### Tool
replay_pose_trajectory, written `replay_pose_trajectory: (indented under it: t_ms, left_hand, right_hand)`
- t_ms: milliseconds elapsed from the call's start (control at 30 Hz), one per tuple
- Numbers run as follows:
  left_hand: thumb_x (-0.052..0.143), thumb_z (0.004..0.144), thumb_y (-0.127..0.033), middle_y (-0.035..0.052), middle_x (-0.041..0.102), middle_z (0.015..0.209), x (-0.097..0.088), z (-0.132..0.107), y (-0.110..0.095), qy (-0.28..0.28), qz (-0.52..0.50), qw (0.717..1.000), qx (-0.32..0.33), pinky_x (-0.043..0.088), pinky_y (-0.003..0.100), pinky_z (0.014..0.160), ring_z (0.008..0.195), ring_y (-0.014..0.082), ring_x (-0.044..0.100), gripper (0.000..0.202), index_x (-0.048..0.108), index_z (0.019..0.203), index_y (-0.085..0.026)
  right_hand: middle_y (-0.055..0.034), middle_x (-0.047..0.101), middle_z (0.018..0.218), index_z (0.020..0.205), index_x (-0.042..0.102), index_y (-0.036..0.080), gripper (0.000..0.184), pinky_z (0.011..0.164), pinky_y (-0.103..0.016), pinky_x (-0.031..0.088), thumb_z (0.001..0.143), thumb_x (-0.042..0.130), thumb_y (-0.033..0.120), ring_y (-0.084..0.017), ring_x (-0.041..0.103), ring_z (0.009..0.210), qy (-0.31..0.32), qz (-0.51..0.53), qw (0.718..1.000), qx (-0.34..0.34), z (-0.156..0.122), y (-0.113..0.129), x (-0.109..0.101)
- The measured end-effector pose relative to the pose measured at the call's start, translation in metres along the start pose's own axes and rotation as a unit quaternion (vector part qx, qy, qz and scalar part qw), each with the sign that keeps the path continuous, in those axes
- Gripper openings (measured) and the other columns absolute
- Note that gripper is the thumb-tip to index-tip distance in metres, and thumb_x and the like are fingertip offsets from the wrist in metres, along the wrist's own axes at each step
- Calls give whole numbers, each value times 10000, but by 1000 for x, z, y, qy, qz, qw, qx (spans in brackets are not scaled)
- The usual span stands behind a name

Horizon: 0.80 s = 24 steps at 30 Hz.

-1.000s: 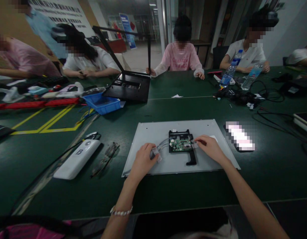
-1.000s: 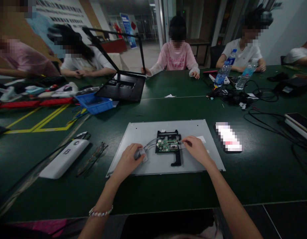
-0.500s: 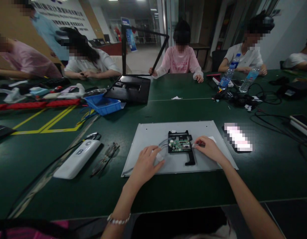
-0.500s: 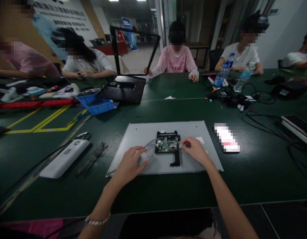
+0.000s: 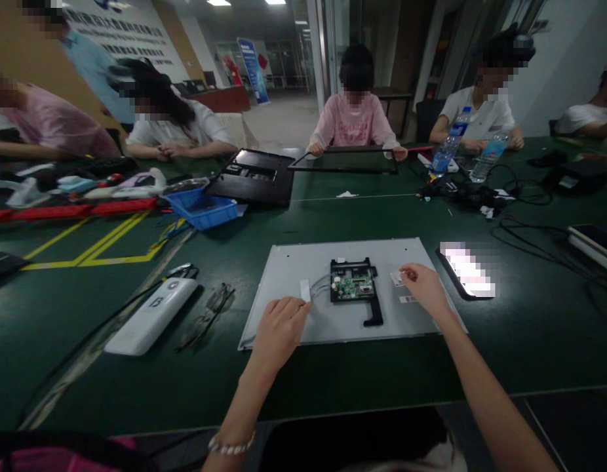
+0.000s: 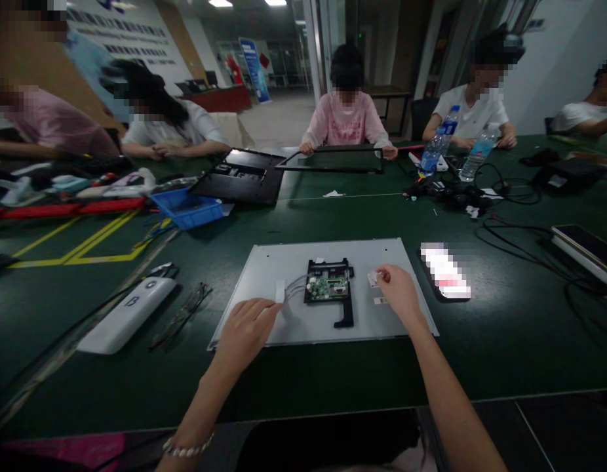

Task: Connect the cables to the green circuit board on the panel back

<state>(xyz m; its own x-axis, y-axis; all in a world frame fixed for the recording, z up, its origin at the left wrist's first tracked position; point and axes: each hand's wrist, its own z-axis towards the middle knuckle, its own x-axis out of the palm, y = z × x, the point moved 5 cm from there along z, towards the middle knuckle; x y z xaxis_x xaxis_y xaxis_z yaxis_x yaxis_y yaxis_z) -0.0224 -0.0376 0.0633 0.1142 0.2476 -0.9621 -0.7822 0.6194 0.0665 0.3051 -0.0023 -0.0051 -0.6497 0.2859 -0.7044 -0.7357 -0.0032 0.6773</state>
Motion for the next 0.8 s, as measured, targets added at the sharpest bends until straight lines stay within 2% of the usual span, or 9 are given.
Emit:
replay_pose_trajectory:
  t_ms: [133,367,533,667,800]
  left_hand:
    - [446,877,-131,76,640,987,-6,-1,16,-34,16,999,-30,408,387,825,931,237,567,237,606,1035,-205]
    - [457,848,-122,83,654,952,2,-11,27,-3,16,1000,-22,417,399,820,911,247,580,248,628,1004,-212]
    - [469,832,-129,81,661,941,5,-16,38,-1,11,998,-58,415,397,819,914,251,590,241,638,971,-228]
    - [460,845,-155,83,664,958,6,-13,46,11,12,997,-75,409,416,827,925,262,596,222,641,956,-221]
    - [500,855,-258,87,656,1023,1,-2,40,21,-10,996,-91,412,430,828,943,278,598,194,631,990,-211]
  right_hand:
    - [-73,598,934,916,658,173,225,701,-317,481,775,509,267,-159,592,679,-3,5,1000,-9,0,0,0]
    - [-90,555,998,935,651,175,217,748,-340,497,791,509,255,-171,601,735,-12,9,1000,-21,0,1,-1]
    - [-94,553,1020,938,648,179,213,770,-351,503,794,506,247,-180,605,768,-14,20,999,-26,-1,1,0]
    - [-90,560,1010,938,651,186,214,772,-352,504,788,509,241,-181,602,774,-17,30,999,-28,0,0,1]
    - [-90,562,1023,944,648,179,226,771,-352,498,790,499,250,-171,597,740,-16,26,999,-26,0,2,1]
